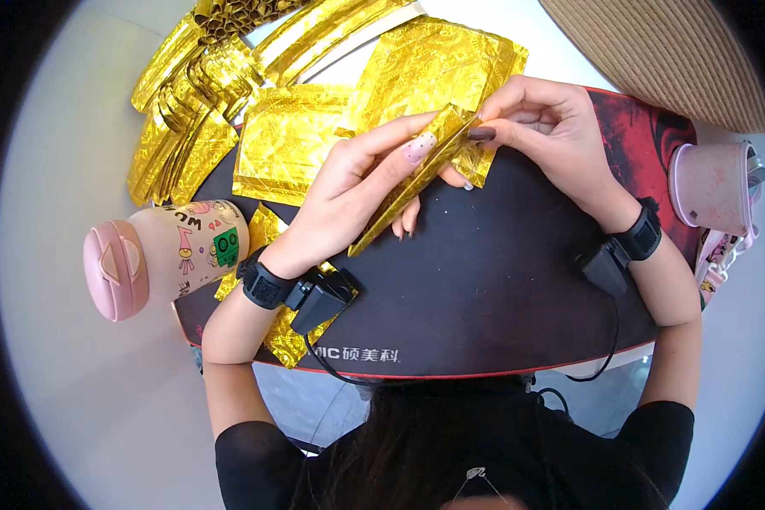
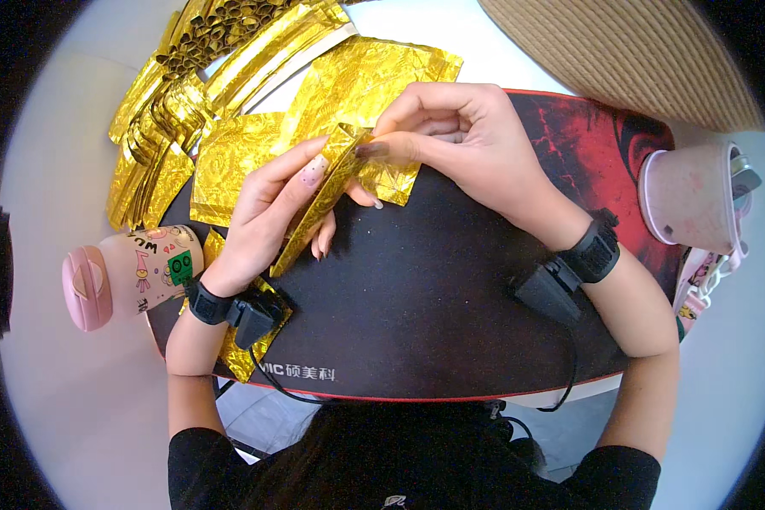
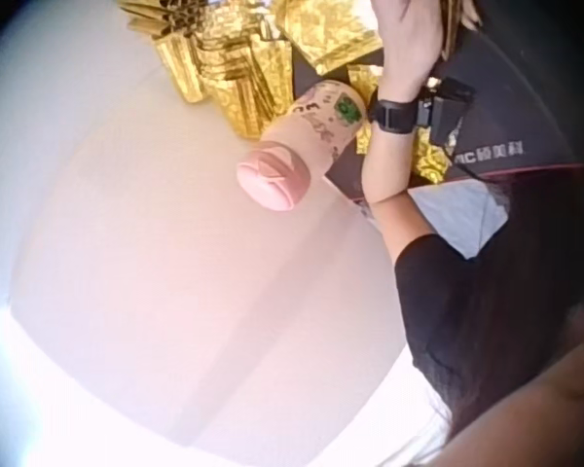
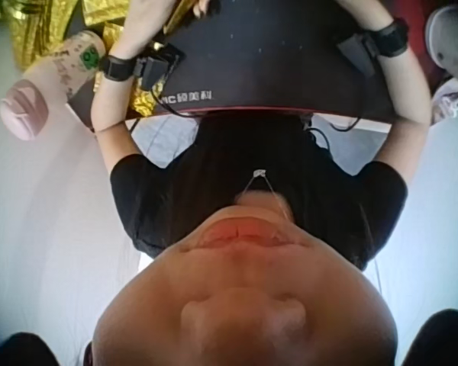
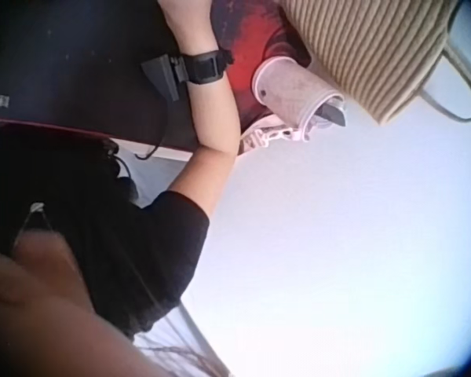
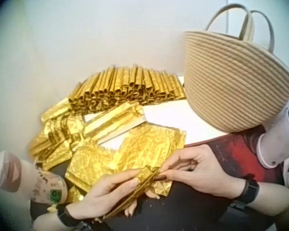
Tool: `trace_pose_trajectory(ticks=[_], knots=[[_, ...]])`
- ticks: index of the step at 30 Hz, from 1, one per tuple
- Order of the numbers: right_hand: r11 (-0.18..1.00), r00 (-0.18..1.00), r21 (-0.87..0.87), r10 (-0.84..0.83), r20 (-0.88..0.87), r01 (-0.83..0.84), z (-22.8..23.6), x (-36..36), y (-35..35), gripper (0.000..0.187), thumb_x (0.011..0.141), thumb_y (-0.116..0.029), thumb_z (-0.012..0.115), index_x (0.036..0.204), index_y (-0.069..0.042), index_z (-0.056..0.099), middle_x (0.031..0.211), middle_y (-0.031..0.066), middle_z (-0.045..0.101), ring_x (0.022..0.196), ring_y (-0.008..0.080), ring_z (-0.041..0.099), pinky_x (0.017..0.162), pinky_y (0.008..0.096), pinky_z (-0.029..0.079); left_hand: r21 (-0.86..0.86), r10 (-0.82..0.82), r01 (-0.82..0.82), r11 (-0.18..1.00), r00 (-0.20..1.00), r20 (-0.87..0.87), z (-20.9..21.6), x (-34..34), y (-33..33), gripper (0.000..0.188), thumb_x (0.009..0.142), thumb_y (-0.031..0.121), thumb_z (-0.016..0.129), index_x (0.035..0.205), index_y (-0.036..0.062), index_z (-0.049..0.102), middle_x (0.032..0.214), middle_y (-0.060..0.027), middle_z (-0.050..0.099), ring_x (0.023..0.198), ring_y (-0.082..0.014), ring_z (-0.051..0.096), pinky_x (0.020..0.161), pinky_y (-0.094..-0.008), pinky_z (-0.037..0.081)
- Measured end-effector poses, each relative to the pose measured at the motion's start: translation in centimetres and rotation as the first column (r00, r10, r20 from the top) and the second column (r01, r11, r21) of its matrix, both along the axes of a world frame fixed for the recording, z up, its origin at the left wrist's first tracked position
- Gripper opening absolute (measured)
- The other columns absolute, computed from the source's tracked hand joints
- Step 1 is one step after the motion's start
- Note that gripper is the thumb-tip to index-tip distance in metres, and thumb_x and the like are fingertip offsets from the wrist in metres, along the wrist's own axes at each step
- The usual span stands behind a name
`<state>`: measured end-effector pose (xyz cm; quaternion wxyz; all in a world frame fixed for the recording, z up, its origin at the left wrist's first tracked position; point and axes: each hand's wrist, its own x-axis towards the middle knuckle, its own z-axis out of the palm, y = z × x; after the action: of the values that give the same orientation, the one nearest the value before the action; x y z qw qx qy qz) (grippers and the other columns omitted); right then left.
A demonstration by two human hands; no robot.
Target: Folding and preparing small gold-colored foil packets on a desk.
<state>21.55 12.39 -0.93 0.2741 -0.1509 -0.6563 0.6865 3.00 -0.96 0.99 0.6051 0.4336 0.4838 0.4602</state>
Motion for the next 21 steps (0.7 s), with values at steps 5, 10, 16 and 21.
trace_pose_trajectory(ticks=[5,10,16,21], knots=[[1.000,1.000,0.003,0.017,0.000,-0.017,-0.14,0.05,0.13,0.013,0.088,-0.007,0.062,0.095,0.003,0.064,0.086,0.0055,0.067,0.078,0.0077,0.064,0.070,0.0200,0.051,-0.007,0.007,-0.007,1.000,1.000,-0.005,0.17,-0.03,0.02,0.038,0.101,0.019,0.041,0.134,0.0015,0.044,0.097,-0.0121,0.068,0.055,-0.0081,0.057,0.052,-0.0199,0.050],[0.999,1.000,-0.026,0.018,-0.011,-0.019,0.07,0.07,0.04,0.015,0.090,-0.009,0.061,0.098,0.004,0.063,0.085,0.0062,0.067,0.077,0.0086,0.064,0.070,0.0209,0.051,-0.002,0.004,-0.004,1.000,1.000,0.007,0.27,-0.02,0.01,0.039,0.101,0.020,0.040,0.136,0.0035,0.044,0.099,-0.0102,0.068,0.056,-0.0079,0.058,0.054,-0.0192,0.050],[1.000,1.000,0.011,0.024,-0.002,-0.024,-0.14,0.02,0.14,0.015,0.090,-0.009,0.061,0.097,0.004,0.064,0.086,0.0057,0.067,0.079,0.0086,0.064,0.072,0.0213,0.051,-0.002,0.071,-0.071,0.997,0.997,-0.030,-0.12,0.36,-0.06,0.037,0.100,0.017,0.044,0.134,0.0046,0.047,0.099,-0.0074,0.067,0.057,-0.0063,0.057,0.054,-0.0187,0.050],[0.998,0.999,0.054,-0.039,-0.025,0.040,-0.02,0.05,0.08,0.015,0.089,-0.008,0.062,0.096,0.004,0.067,0.086,0.0045,0.067,0.080,0.0081,0.064,0.072,0.0204,0.051,0.073,0.069,-0.058,0.996,0.984,-0.162,0.54,0.93,0.16,0.040,0.098,0.013,0.044,0.136,0.0010,0.043,0.101,-0.0143,0.067,0.060,-0.0069,0.054,0.057,-0.0191,0.047]])
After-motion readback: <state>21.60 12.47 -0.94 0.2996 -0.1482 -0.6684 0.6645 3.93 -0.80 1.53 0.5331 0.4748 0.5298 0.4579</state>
